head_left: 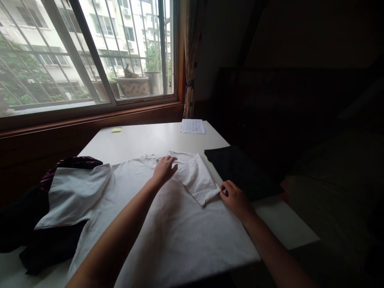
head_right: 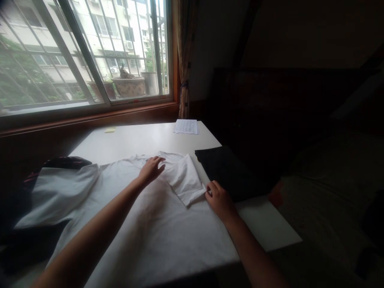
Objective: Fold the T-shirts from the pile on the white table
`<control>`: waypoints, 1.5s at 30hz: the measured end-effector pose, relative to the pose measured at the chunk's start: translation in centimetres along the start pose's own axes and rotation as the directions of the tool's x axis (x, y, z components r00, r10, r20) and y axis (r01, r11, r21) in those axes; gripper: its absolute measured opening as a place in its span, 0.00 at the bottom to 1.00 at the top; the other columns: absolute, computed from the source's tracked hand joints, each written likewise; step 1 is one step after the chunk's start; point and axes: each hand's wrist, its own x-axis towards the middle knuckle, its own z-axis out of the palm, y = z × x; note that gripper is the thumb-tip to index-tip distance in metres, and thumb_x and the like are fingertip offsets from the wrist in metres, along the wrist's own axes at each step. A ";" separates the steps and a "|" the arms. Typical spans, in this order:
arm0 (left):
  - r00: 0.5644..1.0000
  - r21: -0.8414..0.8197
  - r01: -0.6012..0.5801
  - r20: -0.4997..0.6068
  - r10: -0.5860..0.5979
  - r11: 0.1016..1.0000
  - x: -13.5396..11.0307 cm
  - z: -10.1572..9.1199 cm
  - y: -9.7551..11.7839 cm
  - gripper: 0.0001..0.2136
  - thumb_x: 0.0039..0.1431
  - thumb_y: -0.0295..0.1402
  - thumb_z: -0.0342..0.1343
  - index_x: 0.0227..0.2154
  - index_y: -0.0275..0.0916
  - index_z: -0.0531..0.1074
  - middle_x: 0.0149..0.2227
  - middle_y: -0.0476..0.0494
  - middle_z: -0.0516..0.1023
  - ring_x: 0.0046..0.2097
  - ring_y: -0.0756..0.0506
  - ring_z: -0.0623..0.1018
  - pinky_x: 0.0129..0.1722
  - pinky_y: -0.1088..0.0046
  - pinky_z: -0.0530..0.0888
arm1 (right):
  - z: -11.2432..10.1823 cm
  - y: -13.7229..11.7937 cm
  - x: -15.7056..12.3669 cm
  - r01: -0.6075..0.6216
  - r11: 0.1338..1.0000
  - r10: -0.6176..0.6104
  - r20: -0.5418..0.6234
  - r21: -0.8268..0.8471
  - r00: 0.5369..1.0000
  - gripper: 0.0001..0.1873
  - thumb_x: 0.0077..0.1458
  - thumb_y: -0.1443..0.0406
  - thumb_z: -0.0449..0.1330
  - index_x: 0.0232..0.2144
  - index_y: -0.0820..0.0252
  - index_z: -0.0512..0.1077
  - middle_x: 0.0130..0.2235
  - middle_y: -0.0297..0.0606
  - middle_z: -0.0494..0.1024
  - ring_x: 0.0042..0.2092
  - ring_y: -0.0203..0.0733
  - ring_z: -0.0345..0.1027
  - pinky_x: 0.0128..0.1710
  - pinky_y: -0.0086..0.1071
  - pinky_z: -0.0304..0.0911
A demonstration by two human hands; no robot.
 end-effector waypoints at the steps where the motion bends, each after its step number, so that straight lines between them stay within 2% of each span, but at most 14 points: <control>1: 1.000 -0.012 -0.011 0.019 0.011 1.000 0.6 0.8 1.0 0.17 0.67 0.36 0.53 0.56 0.42 0.72 0.56 0.40 0.75 0.58 0.38 0.71 0.61 0.61 0.67 | 0.0 0.0 -0.1 0.006 1.000 -0.006 -0.002 -0.001 1.000 0.07 0.57 0.70 0.54 0.35 0.55 0.69 0.36 0.37 0.72 0.34 0.42 0.70 0.37 0.33 0.64; 4: 0.998 -0.039 -0.015 0.064 0.017 0.999 2.2 3.0 3.3 0.19 0.66 0.39 0.56 0.57 0.41 0.70 0.55 0.39 0.76 0.56 0.38 0.73 0.58 0.63 0.69 | 0.1 0.0 -0.4 0.018 1.000 -0.018 0.003 -0.011 1.000 0.08 0.59 0.70 0.54 0.37 0.54 0.71 0.36 0.38 0.73 0.37 0.44 0.71 0.39 0.33 0.65; 8: 0.995 -0.069 0.025 0.100 -0.018 0.997 4.5 5.2 4.9 0.23 0.65 0.42 0.58 0.60 0.40 0.68 0.53 0.35 0.78 0.56 0.36 0.74 0.55 0.61 0.70 | 0.0 -0.3 -0.6 0.007 0.999 -0.007 -0.008 -0.038 1.000 0.06 0.59 0.71 0.54 0.34 0.54 0.68 0.36 0.38 0.72 0.36 0.44 0.70 0.38 0.34 0.64; 17: 0.979 -0.126 0.147 0.160 -0.127 0.981 9.7 6.8 7.1 0.30 0.62 0.44 0.60 0.64 0.39 0.62 0.53 0.34 0.79 0.55 0.37 0.76 0.53 0.63 0.70 | 0.2 -0.5 -0.5 0.029 0.997 -0.036 -0.089 -0.075 0.995 0.09 0.57 0.73 0.53 0.30 0.53 0.63 0.33 0.37 0.70 0.36 0.46 0.68 0.39 0.36 0.63; 19: 0.972 -0.113 0.187 0.168 -0.166 0.976 10.3 7.2 7.4 0.28 0.62 0.45 0.60 0.62 0.40 0.65 0.56 0.32 0.76 0.58 0.35 0.74 0.53 0.61 0.71 | 0.1 -0.6 -0.5 0.030 0.994 -0.040 -0.098 -0.101 0.994 0.09 0.57 0.73 0.53 0.30 0.52 0.63 0.33 0.39 0.71 0.38 0.47 0.68 0.40 0.37 0.63; 23: 0.950 -0.081 0.255 0.207 -0.234 0.964 11.4 8.1 7.5 0.18 0.62 0.47 0.58 0.48 0.41 0.77 0.56 0.30 0.75 0.60 0.31 0.71 0.52 0.58 0.71 | -0.1 -0.9 -0.5 0.018 0.990 -0.029 -0.076 -0.138 0.997 0.11 0.56 0.74 0.53 0.30 0.52 0.63 0.34 0.40 0.71 0.39 0.48 0.67 0.41 0.38 0.64; 26: 0.938 -0.077 0.281 0.233 -0.256 0.957 12.2 8.3 7.2 0.17 0.62 0.47 0.57 0.43 0.41 0.79 0.55 0.31 0.76 0.59 0.31 0.72 0.50 0.60 0.72 | -0.2 -1.0 -0.4 0.023 0.990 -0.032 -0.063 -0.142 0.998 0.11 0.55 0.75 0.53 0.29 0.52 0.62 0.33 0.39 0.71 0.39 0.48 0.67 0.40 0.38 0.64; 29: 0.940 -0.090 0.274 0.234 -0.247 0.958 12.5 8.2 6.8 0.15 0.64 0.44 0.56 0.43 0.39 0.78 0.52 0.32 0.78 0.55 0.34 0.76 0.47 0.64 0.73 | -0.2 -0.9 -0.4 0.021 0.990 -0.028 -0.050 -0.138 0.998 0.11 0.54 0.75 0.53 0.30 0.52 0.62 0.35 0.40 0.71 0.40 0.49 0.68 0.41 0.38 0.64; 33: 0.956 -0.109 0.228 0.214 -0.201 0.967 11.6 7.8 6.2 0.13 0.65 0.38 0.55 0.48 0.38 0.74 0.47 0.34 0.80 0.49 0.38 0.79 0.45 0.66 0.73 | 0.0 -0.7 -0.4 0.008 0.994 -0.011 -0.031 -0.106 0.999 0.11 0.56 0.75 0.54 0.31 0.52 0.62 0.36 0.41 0.72 0.41 0.50 0.69 0.42 0.39 0.65; 39: 0.973 -0.150 0.178 0.174 -0.151 0.973 10.3 7.7 6.0 0.18 0.65 0.36 0.57 0.57 0.44 0.66 0.51 0.36 0.79 0.51 0.39 0.79 0.50 0.63 0.71 | 0.2 -0.6 -0.6 0.032 0.998 -0.034 -0.038 -0.048 0.999 0.14 0.56 0.76 0.54 0.40 0.54 0.68 0.39 0.40 0.73 0.43 0.49 0.70 0.46 0.38 0.66; 45: 0.949 -0.248 0.242 0.261 -0.176 0.938 11.8 6.6 5.2 0.16 0.65 0.34 0.55 0.54 0.39 0.70 0.43 0.41 0.82 0.40 0.46 0.81 0.38 0.74 0.74 | 0.3 -0.5 -0.6 0.008 0.997 -0.011 -0.046 -0.071 0.999 0.12 0.55 0.77 0.54 0.36 0.55 0.68 0.38 0.39 0.72 0.42 0.47 0.68 0.45 0.37 0.64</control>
